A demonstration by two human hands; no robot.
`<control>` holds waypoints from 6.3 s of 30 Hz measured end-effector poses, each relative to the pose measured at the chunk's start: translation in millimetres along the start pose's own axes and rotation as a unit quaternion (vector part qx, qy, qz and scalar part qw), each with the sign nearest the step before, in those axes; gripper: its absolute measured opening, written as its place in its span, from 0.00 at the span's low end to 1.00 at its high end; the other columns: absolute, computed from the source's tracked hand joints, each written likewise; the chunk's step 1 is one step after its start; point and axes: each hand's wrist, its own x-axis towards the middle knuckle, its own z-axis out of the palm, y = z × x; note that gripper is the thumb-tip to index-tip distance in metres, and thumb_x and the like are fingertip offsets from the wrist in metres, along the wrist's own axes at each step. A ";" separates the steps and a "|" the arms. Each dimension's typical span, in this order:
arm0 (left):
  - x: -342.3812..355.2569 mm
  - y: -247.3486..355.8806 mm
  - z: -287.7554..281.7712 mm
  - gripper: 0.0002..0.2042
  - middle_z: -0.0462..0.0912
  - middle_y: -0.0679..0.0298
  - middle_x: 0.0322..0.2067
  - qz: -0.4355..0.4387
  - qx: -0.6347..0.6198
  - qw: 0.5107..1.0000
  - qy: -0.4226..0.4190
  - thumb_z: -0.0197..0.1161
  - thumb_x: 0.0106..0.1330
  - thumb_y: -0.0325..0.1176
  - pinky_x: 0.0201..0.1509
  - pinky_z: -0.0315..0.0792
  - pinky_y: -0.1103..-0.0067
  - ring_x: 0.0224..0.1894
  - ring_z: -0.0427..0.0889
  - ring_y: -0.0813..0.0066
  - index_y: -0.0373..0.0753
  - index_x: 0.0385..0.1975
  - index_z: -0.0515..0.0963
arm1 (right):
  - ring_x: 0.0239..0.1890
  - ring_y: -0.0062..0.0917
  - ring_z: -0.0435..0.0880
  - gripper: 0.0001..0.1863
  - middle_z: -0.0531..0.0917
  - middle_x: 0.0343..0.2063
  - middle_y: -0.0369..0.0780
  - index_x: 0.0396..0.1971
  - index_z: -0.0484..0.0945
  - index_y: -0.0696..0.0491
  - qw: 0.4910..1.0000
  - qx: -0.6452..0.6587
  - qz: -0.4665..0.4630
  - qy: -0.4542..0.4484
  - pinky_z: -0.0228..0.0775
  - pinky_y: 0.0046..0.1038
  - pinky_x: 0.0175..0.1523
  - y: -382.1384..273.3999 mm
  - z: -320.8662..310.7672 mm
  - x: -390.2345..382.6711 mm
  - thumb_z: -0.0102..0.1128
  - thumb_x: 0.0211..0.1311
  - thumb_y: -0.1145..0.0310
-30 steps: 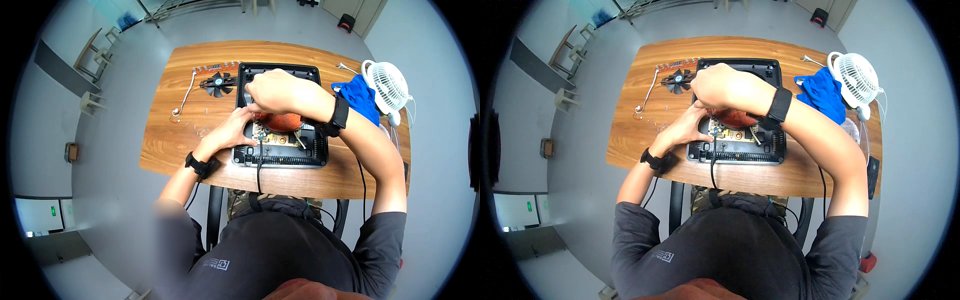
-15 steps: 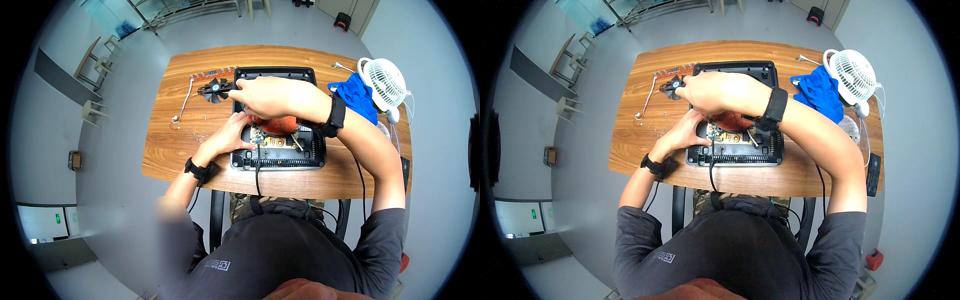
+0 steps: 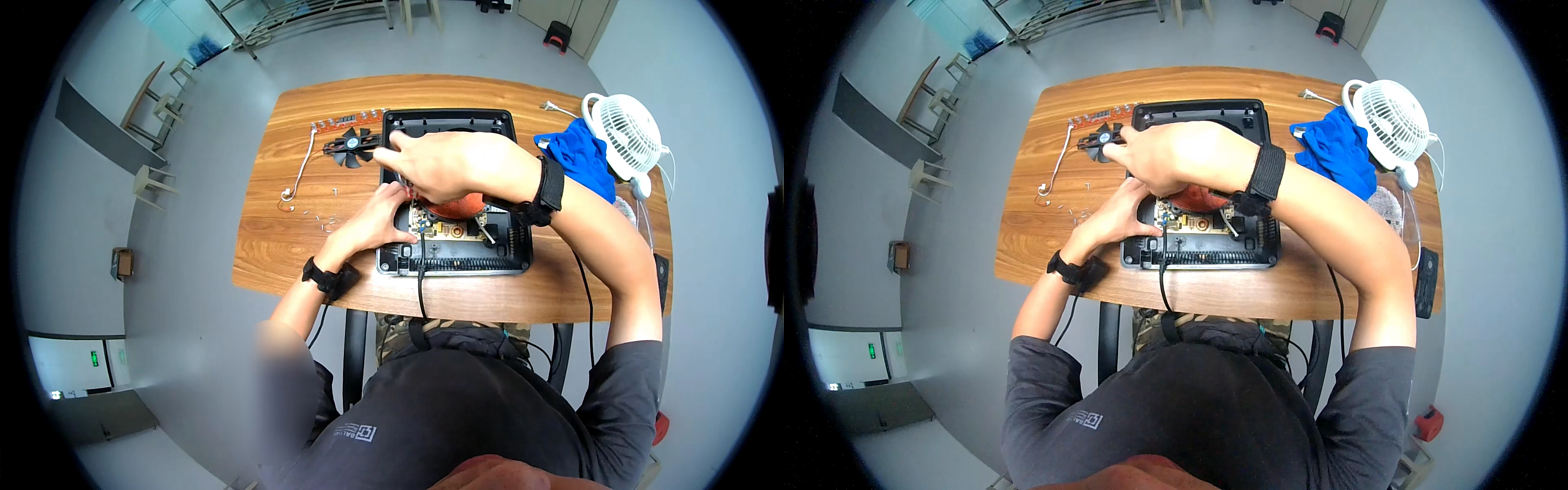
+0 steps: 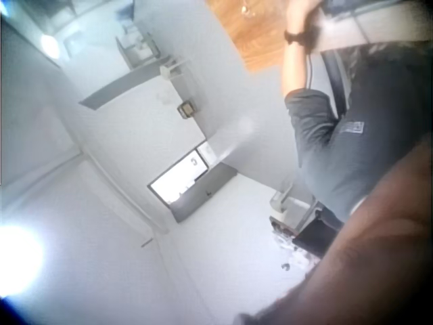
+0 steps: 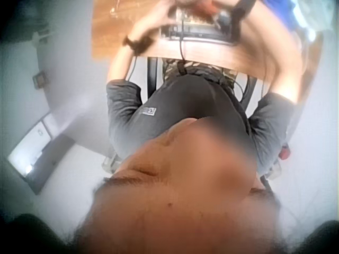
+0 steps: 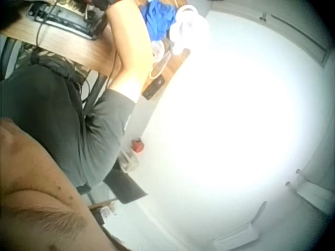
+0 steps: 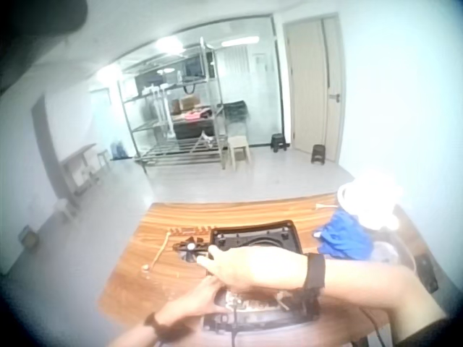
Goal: The person uses a screwdriver to remove screws from a disassembled electronic device on a wooden table. They then place a circular fan component onto the device and secure it with screws.
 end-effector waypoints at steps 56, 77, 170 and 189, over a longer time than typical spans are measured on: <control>-1.4 2.0 -0.2 0.38 0.75 0.52 0.56 0.018 0.021 1.000 0.008 0.82 0.46 0.40 0.68 0.68 0.64 0.57 0.72 0.52 0.32 0.58 0.76 | 0.36 0.43 0.89 0.15 0.88 0.32 0.52 0.44 0.81 0.63 0.999 0.023 0.026 -0.026 0.82 0.40 0.39 13.3 5.7 8.7 0.63 0.61 0.69; 0.3 -5.0 3.6 0.38 0.75 0.51 0.57 0.027 0.002 1.000 0.010 0.82 0.46 0.40 0.70 0.66 0.63 0.61 0.70 0.51 0.31 0.58 0.76 | 0.33 0.40 0.90 0.09 0.86 0.27 0.50 0.36 0.80 0.64 0.993 -0.069 -0.015 0.093 0.83 0.34 0.38 5.9 9.5 0.2 0.60 0.58 0.74; -6.2 -2.1 0.5 0.34 0.76 0.58 0.48 0.020 -0.020 0.999 0.027 0.83 0.45 0.38 0.64 0.70 0.68 0.56 0.72 0.57 0.33 0.53 0.79 | 0.34 0.60 0.85 0.27 0.83 0.28 0.64 0.42 0.75 0.68 0.881 0.072 0.465 0.054 0.79 0.52 0.42 67.6 135.6 -210.5 0.67 0.62 0.55; -0.2 -4.0 -30.0 0.14 0.87 0.55 0.40 -0.004 0.021 0.996 0.091 0.64 0.63 0.29 0.56 0.73 0.64 0.46 0.84 0.54 0.37 0.49 0.80 | 0.33 0.43 0.86 0.18 0.85 0.27 0.48 0.38 0.81 0.60 0.930 0.149 0.273 0.193 0.75 0.40 0.38 119.6 86.5 -133.0 0.64 0.68 0.57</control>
